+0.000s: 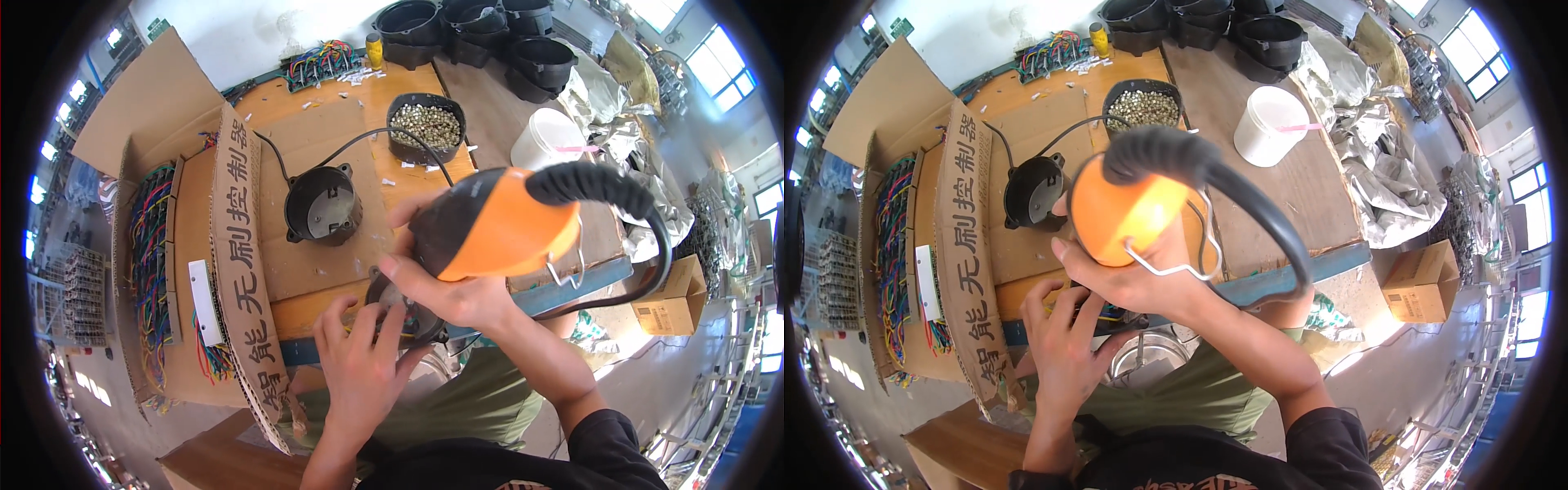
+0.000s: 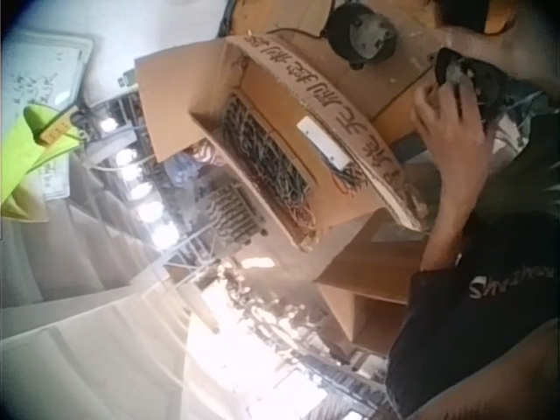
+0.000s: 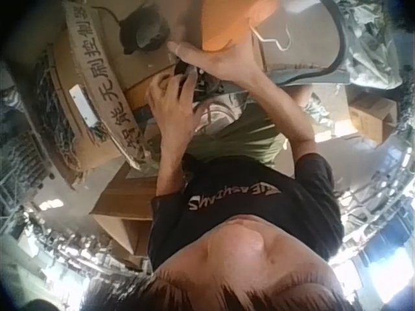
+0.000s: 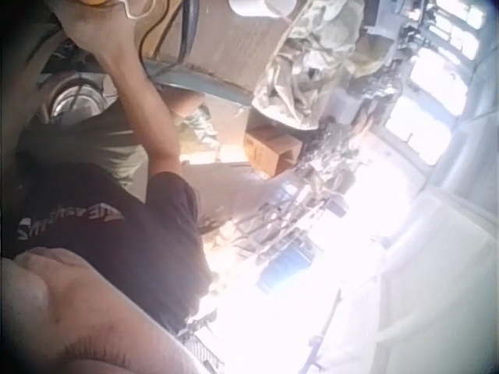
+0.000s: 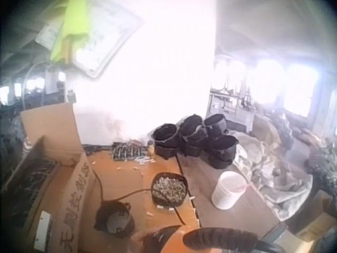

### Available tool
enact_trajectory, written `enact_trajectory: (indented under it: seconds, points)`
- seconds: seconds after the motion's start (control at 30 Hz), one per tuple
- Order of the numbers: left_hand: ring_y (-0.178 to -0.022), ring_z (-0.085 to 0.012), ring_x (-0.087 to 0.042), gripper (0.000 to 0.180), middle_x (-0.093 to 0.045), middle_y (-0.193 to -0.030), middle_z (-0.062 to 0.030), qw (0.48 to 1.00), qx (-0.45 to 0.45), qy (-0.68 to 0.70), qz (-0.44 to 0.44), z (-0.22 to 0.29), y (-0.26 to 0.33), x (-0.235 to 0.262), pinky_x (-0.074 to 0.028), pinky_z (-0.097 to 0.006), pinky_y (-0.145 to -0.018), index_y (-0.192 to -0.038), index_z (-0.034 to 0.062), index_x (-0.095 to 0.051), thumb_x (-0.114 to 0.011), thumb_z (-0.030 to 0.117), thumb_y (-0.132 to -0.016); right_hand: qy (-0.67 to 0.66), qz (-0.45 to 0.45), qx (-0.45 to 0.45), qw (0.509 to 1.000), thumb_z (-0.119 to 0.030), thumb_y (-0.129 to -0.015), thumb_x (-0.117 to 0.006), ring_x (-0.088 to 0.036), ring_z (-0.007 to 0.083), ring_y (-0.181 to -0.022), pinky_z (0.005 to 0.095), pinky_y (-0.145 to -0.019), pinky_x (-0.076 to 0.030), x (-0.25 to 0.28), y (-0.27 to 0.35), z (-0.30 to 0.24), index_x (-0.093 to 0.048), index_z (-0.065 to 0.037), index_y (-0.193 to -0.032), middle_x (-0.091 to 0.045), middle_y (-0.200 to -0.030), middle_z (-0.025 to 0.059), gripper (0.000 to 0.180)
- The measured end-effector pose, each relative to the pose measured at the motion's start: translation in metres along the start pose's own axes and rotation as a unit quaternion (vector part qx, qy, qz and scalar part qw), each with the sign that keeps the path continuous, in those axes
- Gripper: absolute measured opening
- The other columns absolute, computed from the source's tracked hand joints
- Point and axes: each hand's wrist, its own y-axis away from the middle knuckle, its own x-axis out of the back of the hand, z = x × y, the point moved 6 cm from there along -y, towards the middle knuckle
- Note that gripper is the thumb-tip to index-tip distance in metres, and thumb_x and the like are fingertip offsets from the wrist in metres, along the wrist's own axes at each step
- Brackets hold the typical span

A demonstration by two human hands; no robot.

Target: The person assembles electronic components by applying a substance from a cup using a small stick, placing a circuit board into a housing, and securing it with screws using a powered screwdriver.

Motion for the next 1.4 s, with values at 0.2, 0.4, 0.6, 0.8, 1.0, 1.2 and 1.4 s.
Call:
enact_trajectory:
  seconds: [0.2,0.4,0.6,0.8,1.0,1.2,1.4]
  points:
    - [-0.101,-0.0340,-0.052,0.054,-0.063,-0.104,-0.0035,0.999,-0.019,0.038,0.006,-0.006,0.000,-0.006,-0.041,-0.047,-0.084,-0.110,0.0073,-0.067,-0.082,0.031,-0.064,0.101,-0.026,0.017,0.994,0.001,-0.079,-0.071,-0.056,0.0062,-0.069,0.0226,-0.063,-0.047,-0.005,-0.001,0.006,-0.057,-0.004,-0.098,-0.059,-0.076,-0.0012,0.024]
    - [-0.100,-0.0329,-0.053,0.058,-0.065,-0.106,-0.0022,0.997,-0.043,0.054,0.016,-0.010,0.002,-0.009,-0.042,-0.045,-0.083,-0.112,0.0064,-0.068,-0.083,0.029,-0.061,-0.008,0.005,-0.014,1.000,-0.001,-0.077,-0.071,-0.059,0.0085,-0.072,0.0237,-0.067,-0.049,-0.009,0.000,0.006,-0.060,-0.006,-0.093,-0.060,-0.079,-0.0012,0.020]
    - [-0.096,-0.0335,-0.056,0.058,-0.066,-0.109,-0.0047,0.996,-0.049,0.080,0.002,-0.010,0.001,-0.010,-0.051,-0.039,-0.078,-0.112,0.0026,-0.068,-0.084,0.020,-0.059,0.083,0.002,0.062,0.995,-0.001,-0.077,-0.070,-0.059,0.0086,-0.069,0.0227,-0.067,-0.049,-0.010,-0.004,-0.007,-0.060,-0.006,-0.093,-0.060,-0.076,-0.0016,0.019]
    - [-0.093,-0.0343,-0.056,0.056,-0.065,-0.109,-0.0074,0.993,-0.055,0.101,0.009,-0.012,0.000,-0.011,-0.051,-0.038,-0.078,-0.110,0.0012,-0.068,-0.085,0.017,-0.059,0.115,-0.005,0.080,0.990,-0.002,-0.077,-0.070,-0.059,0.0086,-0.068,0.0222,-0.068,-0.050,-0.012,-0.006,-0.010,-0.060,-0.005,-0.093,-0.060,-0.074,-0.0016,0.019]
    - [-0.091,-0.0321,-0.056,0.050,-0.064,-0.100,-0.0062,0.993,-0.059,0.099,0.019,-0.011,0.002,-0.010,-0.052,-0.036,-0.074,-0.106,0.0049,-0.068,-0.084,0.018,-0.060,0.098,-0.024,0.004,0.995,-0.003,-0.080,-0.070,-0.060,0.0082,-0.073,0.0242,-0.069,-0.050,-0.013,0.000,0.004,-0.059,-0.004,-0.099,-0.061,-0.078,-0.0006,0.022]
    - [-0.092,-0.0300,-0.057,0.052,-0.062,-0.097,-0.0064,0.997,-0.060,0.052,0.021,-0.004,0.003,-0.012,-0.051,-0.038,-0.074,-0.106,0.0058,-0.067,-0.082,0.019,-0.058,0.125,-0.060,0.122,0.983,-0.004,-0.077,-0.073,-0.059,0.0080,-0.070,0.0254,-0.066,-0.049,-0.008,-0.005,-0.016,-0.063,-0.004,-0.105,-0.062,-0.078,-0.0013,0.029]
    - [-0.097,-0.0320,-0.061,0.043,-0.066,-0.100,-0.0064,0.979,0.004,0.189,-0.072,-0.002,-0.005,-0.033,-0.053,-0.040,-0.079,-0.103,0.0057,-0.069,-0.082,0.018,-0.064,0.017,-0.138,0.000,0.990,-0.015,-0.065,-0.078,-0.068,0.0168,-0.074,0.0275,-0.074,-0.053,-0.014,-0.006,-0.021,-0.067,-0.002,-0.098,-0.071,-0.086,0.0076,0.038]
